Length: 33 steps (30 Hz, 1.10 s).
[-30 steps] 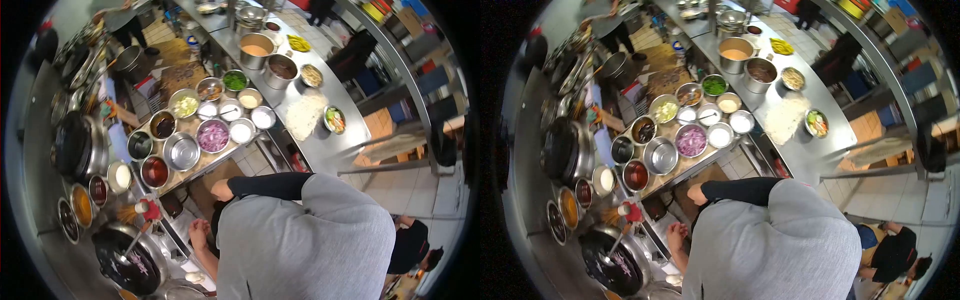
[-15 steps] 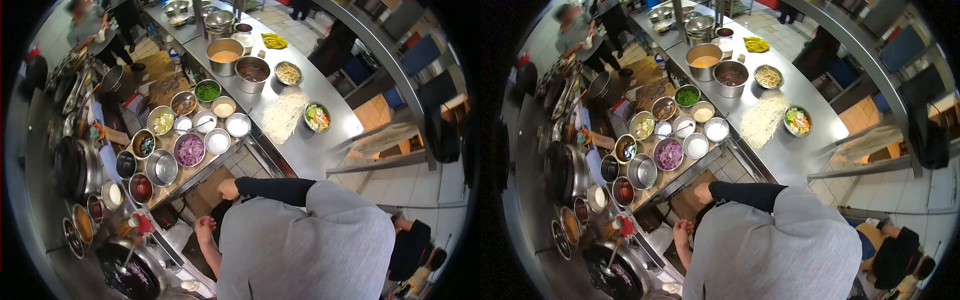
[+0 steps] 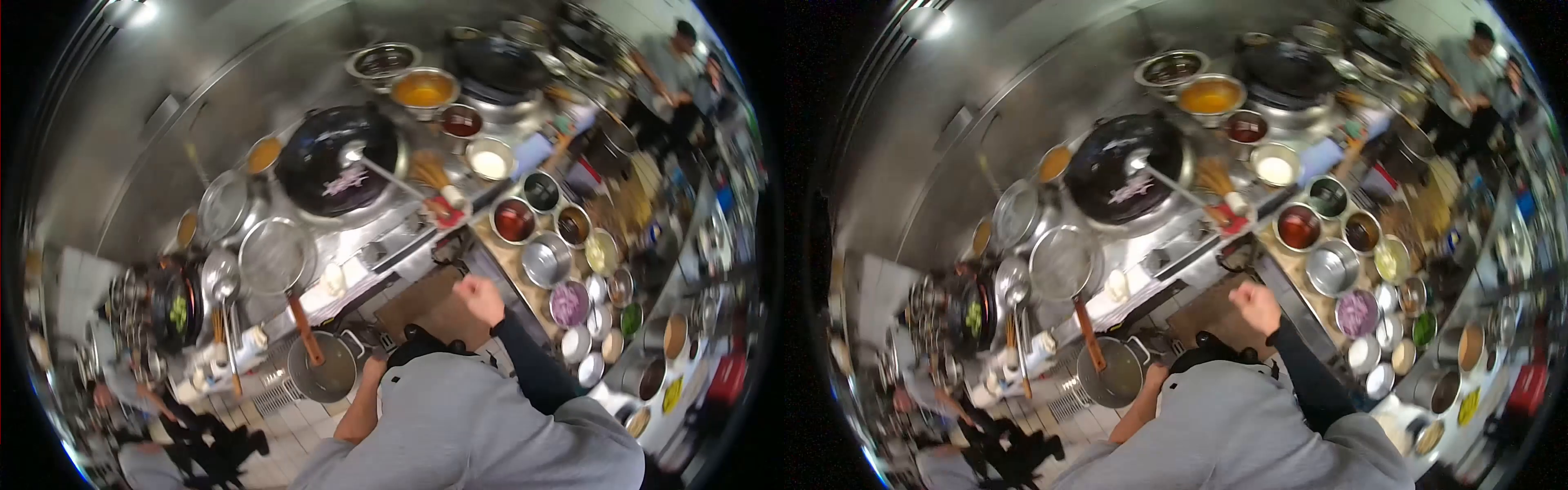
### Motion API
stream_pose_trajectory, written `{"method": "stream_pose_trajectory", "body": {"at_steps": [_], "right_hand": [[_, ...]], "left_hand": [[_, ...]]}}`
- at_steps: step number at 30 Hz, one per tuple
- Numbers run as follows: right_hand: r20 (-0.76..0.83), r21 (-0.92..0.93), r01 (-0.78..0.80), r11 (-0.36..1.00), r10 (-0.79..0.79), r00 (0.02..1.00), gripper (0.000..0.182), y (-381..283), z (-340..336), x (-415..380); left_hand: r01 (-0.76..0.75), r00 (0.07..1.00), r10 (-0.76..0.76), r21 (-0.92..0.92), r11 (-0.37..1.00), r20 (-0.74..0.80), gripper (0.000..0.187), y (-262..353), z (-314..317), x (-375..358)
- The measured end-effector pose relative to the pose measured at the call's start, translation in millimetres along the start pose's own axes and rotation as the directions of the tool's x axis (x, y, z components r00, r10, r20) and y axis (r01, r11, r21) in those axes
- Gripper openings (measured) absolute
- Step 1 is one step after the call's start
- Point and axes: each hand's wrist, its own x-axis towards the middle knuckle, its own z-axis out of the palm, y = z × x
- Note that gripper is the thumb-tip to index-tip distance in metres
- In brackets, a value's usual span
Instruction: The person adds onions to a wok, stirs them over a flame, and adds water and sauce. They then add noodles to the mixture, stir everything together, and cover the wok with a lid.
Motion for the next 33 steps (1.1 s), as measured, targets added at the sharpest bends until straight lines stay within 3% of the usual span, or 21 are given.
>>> {"method": "stream_pose_trajectory", "body": {"at_steps": [1, 2, 3, 4, 5, 6, 8, 10, 12, 14, 16, 17, 19, 20, 21, 24, 25, 27, 29, 30, 33], "right_hand": [[-0.16, -0.028, 0.075, 0.997, -0.078, 0.984, 0.012, -13.1, 4.2, 33.7], [-0.328, -0.063, 0.149, 0.987, -0.161, 0.931, 0.011, -24.1, 7.1, 63.1], [-0.376, -0.25, 0.271, 0.93, -0.351, 0.858, 0.015, -31.7, 6.9, 102.0], [-0.391, -0.428, 0.363, 0.827, -0.532, 0.751, 0.021, -39.2, 6.1, 137.9], [-0.294, -0.527, 0.353, 0.773, -0.556, 0.778, 0.027, -49.3, 9.0, 163.6], [-0.198, -0.619, 0.346, 0.705, -0.566, 0.8, 0.033, -58.2, 11.5, 186.9], [0.247, -0.568, 0.365, 0.738, -0.27, 0.931, 0.041, -6.8, 41.2, 255.4], [0.297, -0.383, 0.251, 0.889, -0.138, 0.945, 0.043, -39.2, 53.8, 261.9], [0.26, -0.419, 0.309, 0.854, -0.213, 0.942, 0.041, -62.3, 68.0, 246.6], [0.269, -0.247, 0.428, 0.869, -0.362, 0.892, 0.033, -66.4, 66.5, 215.5], [0.433, -0.115, 0.037, 0.993, 0.016, 0.901, 0.027, -109.7, 53.1, 201.3], [0.496, -0.1, -0.167, 0.981, 0.195, 0.846, 0.025, -130.6, 47.2, 198.1], [0.334, -0.157, 0.162, 0.974, -0.102, 0.937, 0.025, -100.6, 61.7, 229.3], [0.257, -0.204, 0.318, 0.926, -0.263, 0.93, 0.025, -79.8, 70.6, 249.3], [0.195, -0.198, 0.315, 0.928, -0.278, 0.941, 0.034, -64.6, 77.5, 267.1], [-0.055, -0.206, 0.203, 0.957, -0.219, 0.974, 0.035, -68.8, 87.8, 281.6], [-0.16, -0.218, 0.223, 0.95, -0.26, 0.952, 0.035, -60.4, 99.8, 285.1], [0.111, -0.092, 0.093, 0.991, -0.083, 0.99, 0.036, -51.4, 84.0, 302.8], [0.278, -0.073, 0.173, 0.982, -0.146, 0.949, 0.04, -56.5, 58.9, 317.6], [0.225, -0.098, 0.223, 0.97, -0.196, 0.954, 0.041, -60.8, 66.8, 327.5], [0.157, -0.213, 0.313, 0.926, -0.283, 0.946, 0.042, -64.2, 81.8, 341.5]], "left_hand": [[0.009, 1.0, -0.009, -0.013, 1.0, -0.024, 0.027, -42.0, 14.8, 4.1], [0.297, 0.955, -0.281, -0.286, 0.911, 0.096, 0.024, -16.4, -7.7, -33.6], [0.553, 0.824, -0.527, -0.491, 0.673, 0.206, 0.022, 12.9, -32.0, -73.9], [0.325, 0.892, -0.321, 0.04, 0.945, 0.317, 0.02, -5.5, -28.3, -84.4], [-0.128, 0.907, -0.096, 0.484, 0.866, 0.41, 0.018, -23.1, -25.2, -94.8], [-0.175, 0.898, -0.08, 0.517, 0.838, 0.434, 0.015, -37.4, -17.6, -108.8], [-0.176, 0.9, -0.085, 0.536, 0.826, 0.427, 0.012, -68.1, 18.1, -132.3], [-0.086, 0.922, -0.125, 0.51, 0.856, 0.365, 0.01, -99.0, 59.9, -134.5], [-0.029, 0.969, -0.068, 0.385, 0.922, 0.236, 0.01, -94.7, 69.5, -148.7], [-0.041, 0.981, -0.024, 0.33, 0.943, 0.191, 0.011, -79.2, 58.3, -155.9], [-0.098, 0.97, 0.013, 0.347, 0.933, 0.241, 0.012, -47.3, 30.8, -160.5], [-0.038, 0.994, 0.022, 0.154, 0.987, 0.103, 0.014, -47.9, 40.7, -159.9], [0.358, 0.933, -0.326, -0.337, 0.871, 0.149, 0.019, -11.3, 21.5, -155.4], [0.404, 0.914, -0.37, -0.443, 0.801, 0.163, 0.021, 0.2, 10.3, -149.1], [0.439, 0.893, -0.414, -0.542, 0.716, 0.177, 0.023, 9.1, 1.8, -142.5], [0.369, 0.913, -0.395, -0.629, 0.684, 0.106, 0.024, -1.8, 20.5, -124.9], [0.429, 0.868, -0.474, -0.707, 0.562, 0.149, 0.023, 9.5, 10.7, -121.6], [0.485, 0.766, -0.61, -0.807, 0.339, 0.204, 0.02, 27.1, -8.4, -110.8], [0.462, 0.708, -0.655, -0.875, 0.147, 0.264, 0.019, 45.5, -17.7, -103.5], [0.439, 0.681, -0.67, -0.897, 0.051, 0.295, 0.019, 52.9, -25.5, -97.3], [0.462, 0.75, -0.621, -0.853, 0.243, 0.229, 0.024, 59.6, -33.1, -82.0]]}}
